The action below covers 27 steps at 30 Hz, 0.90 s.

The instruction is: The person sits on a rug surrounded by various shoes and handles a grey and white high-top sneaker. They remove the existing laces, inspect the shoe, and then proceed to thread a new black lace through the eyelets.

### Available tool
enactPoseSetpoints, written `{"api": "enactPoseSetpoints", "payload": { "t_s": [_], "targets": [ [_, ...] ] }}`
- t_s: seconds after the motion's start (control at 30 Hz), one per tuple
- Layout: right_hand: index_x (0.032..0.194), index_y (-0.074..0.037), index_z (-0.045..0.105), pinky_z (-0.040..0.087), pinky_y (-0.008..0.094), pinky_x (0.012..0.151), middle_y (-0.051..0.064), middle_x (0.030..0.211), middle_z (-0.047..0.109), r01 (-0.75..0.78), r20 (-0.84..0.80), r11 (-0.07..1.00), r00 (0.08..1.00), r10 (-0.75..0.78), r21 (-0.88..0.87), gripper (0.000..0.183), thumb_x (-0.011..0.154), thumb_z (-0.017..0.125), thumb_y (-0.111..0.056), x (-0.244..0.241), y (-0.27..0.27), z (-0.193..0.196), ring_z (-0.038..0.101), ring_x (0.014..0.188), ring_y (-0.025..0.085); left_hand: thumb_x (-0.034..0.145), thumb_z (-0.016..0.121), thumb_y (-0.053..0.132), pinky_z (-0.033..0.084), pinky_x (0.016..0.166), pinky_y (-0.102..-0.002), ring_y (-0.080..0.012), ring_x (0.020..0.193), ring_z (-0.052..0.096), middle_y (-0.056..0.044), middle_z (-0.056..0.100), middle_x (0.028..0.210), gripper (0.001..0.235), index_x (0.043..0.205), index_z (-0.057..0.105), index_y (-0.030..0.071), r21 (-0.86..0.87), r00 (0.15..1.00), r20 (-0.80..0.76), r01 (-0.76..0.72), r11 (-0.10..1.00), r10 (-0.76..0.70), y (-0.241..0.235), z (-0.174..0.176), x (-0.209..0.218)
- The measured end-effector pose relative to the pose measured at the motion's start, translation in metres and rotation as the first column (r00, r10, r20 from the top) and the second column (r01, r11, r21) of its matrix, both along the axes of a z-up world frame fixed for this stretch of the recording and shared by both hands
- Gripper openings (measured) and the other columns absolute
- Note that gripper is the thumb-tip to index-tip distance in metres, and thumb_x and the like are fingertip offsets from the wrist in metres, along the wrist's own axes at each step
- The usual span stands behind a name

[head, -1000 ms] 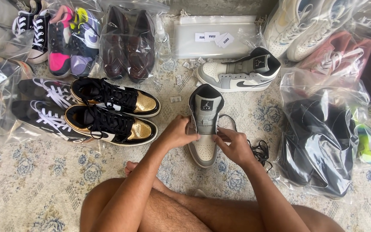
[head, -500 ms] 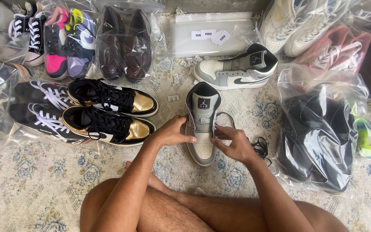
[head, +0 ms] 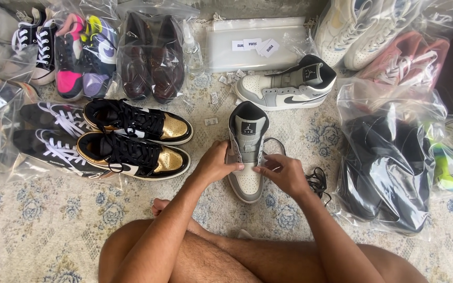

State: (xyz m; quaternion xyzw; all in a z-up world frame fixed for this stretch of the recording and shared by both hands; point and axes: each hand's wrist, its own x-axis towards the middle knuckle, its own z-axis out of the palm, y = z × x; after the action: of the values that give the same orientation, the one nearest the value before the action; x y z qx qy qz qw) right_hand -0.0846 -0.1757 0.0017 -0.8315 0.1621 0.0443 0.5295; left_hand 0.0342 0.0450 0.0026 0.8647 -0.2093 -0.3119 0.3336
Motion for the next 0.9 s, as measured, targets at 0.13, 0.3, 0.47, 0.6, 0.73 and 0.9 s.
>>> {"api": "enactPoseSetpoints", "payload": {
  "t_s": [0.13,0.3,0.47,0.6,0.73,0.9],
  "targets": [
    [0.108,-0.009,0.078,0.062,0.040,0.068,0.013,0.081,0.078,0.069,0.069,0.946,0.996,-0.050,-0.317,0.044,0.086,0.080,-0.047,-0.004,-0.035,0.007,0.077,0.075,0.028,0.077,0.084,0.048,0.057,0.086,-0.047,-0.0405,0.113,0.064,-0.023,0.058,0.121,0.087,0.139,0.050,-0.004,0.019,1.000,-0.025,0.019,1.000,-0.019,0.000,0.007,0.004],
    [0.115,-0.008,0.073,0.059,0.053,0.084,0.020,0.102,0.074,-0.244,-0.400,0.786,0.917,-0.004,-0.568,0.074,0.070,0.084,-0.066,-0.015,-0.067,0.000,0.071,0.101,0.040,0.078,0.083,0.044,0.056,0.090,-0.051,-0.0460,0.116,0.062,-0.029,0.057,0.123,0.086,0.139,0.049,-0.007,0.028,0.998,-0.019,0.064,0.998,-0.064,0.001,0.015,0.008],
    [0.117,-0.008,0.069,0.058,0.052,0.088,0.018,0.102,0.071,-0.353,-0.433,0.808,0.891,0.137,-0.472,0.069,0.067,0.092,-0.049,-0.020,-0.062,-0.026,0.071,0.105,0.040,0.078,0.083,0.046,0.057,0.090,-0.050,-0.0443,0.116,0.063,-0.028,0.058,0.123,0.087,0.138,0.049,-0.007,0.018,0.997,0.001,0.080,0.997,-0.080,0.002,0.013,0.008],
    [0.098,-0.004,0.078,0.058,0.051,0.077,0.019,0.083,0.075,-0.314,-0.345,0.884,0.919,0.192,-0.347,0.032,0.082,0.081,-0.031,-0.017,-0.063,-0.022,0.073,0.089,0.043,0.080,0.081,0.047,0.057,0.091,-0.049,-0.0433,0.117,0.063,-0.028,0.058,0.123,0.086,0.139,0.049,-0.007,0.037,0.996,0.012,0.083,0.996,-0.083,0.002,0.023,0.003],
    [0.105,-0.001,0.077,0.056,0.058,0.080,0.024,0.088,0.073,-0.260,-0.225,0.948,0.950,0.217,-0.182,0.023,0.092,0.072,-0.019,-0.024,-0.071,0.023,0.071,0.092,0.046,0.086,0.071,0.056,0.055,0.096,-0.050,-0.0396,0.121,0.063,-0.025,0.060,0.128,0.084,0.138,0.051,-0.005,0.243,0.992,0.063,0.087,0.966,-0.105,-0.002,0.047,-0.008],
    [0.101,-0.001,0.078,0.059,0.051,0.074,0.023,0.086,0.076,-0.200,-0.106,0.980,0.975,0.196,-0.022,0.018,0.088,0.075,-0.012,-0.028,-0.070,0.068,0.075,0.084,0.038,0.093,0.067,0.046,0.059,0.071,-0.037,-0.0265,0.089,0.073,-0.011,0.070,0.094,0.041,0.108,0.069,0.008,0.253,0.969,0.242,-0.007,0.967,-0.056,-0.010,0.050,-0.038]
  ]
}}
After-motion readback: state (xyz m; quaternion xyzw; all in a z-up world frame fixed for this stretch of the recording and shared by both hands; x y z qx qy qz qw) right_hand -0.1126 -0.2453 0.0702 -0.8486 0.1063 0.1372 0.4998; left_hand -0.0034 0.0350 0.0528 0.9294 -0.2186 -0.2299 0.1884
